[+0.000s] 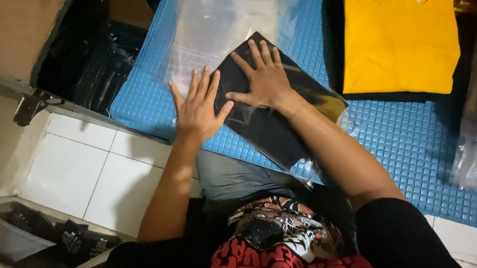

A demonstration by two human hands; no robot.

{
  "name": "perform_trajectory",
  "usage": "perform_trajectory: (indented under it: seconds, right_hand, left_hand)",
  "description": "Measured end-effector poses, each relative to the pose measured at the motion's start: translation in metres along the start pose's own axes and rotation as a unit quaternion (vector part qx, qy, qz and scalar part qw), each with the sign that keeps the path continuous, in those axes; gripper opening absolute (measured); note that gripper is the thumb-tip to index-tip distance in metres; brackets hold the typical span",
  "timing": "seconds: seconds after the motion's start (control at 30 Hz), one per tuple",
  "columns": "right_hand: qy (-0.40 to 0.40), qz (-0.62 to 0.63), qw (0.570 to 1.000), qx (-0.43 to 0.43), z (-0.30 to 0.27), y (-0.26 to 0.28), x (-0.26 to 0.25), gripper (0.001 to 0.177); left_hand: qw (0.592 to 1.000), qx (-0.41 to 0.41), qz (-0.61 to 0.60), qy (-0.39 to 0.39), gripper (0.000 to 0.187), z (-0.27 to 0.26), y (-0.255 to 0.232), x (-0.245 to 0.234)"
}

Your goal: The person folds black and yellow t-shirts and places each into a clear plastic bag on a blue mat. They smooth the shirts inside the bags and set the packaged items aside. The process repeats for several shirts.

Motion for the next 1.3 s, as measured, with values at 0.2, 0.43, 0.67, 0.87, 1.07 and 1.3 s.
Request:
perform_trajectory:
  seconds: [0.2, 0.43, 0.67, 0.87, 1.07, 1.3]
  right_hand:
    - [-0.005, 0.010, 0.998, -0.058, -0.023, 0.006, 0.007, 0.098]
    - [-0.025, -0.054, 0.998, -0.024, -0.133, -0.002, -0.020, 0.105]
    - [-0.145, 0.039, 0.988, 0.029, -0.185, -0.028, -0.004, 0.089]
    - [-0.243, 0.288, 0.907, 0.191, -0.295, -0.091, 0.003, 0.033]
    - [-0.312, 0.237, 0.902, 0.180, -0.291, -0.116, -0.058, 0.026]
    - [-0.174, 0.143, 0.967, 0.122, -0.250, -0.116, -0.034, 0.035]
  left_hand:
    - [1.000, -0.013, 0.009, 0.024, 0.071, -0.001, 0.004, 0.001]
    - [1.000, 0.007, 0.016, -0.021, 0.072, -0.002, 0.003, 0.000]
    - [0.997, 0.035, 0.026, -0.060, 0.071, -0.003, 0.001, -0.002]
    - [0.976, 0.106, 0.025, -0.190, 0.071, -0.026, -0.032, -0.051]
    - [0.952, 0.283, -0.120, -0.015, 0.091, -0.064, -0.163, -0.006]
    - [0.947, 0.284, -0.112, 0.098, 0.110, -0.086, -0.169, -0.003]
Point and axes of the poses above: each hand's wrist, its own z-axis towards the middle knuckle, its own x-axis out of the palm, y = z × x, the point moved 8 cm from there along z, towards the middle knuckle, and after that the axes turned 3 degrees about y, right-handed, at the moved point
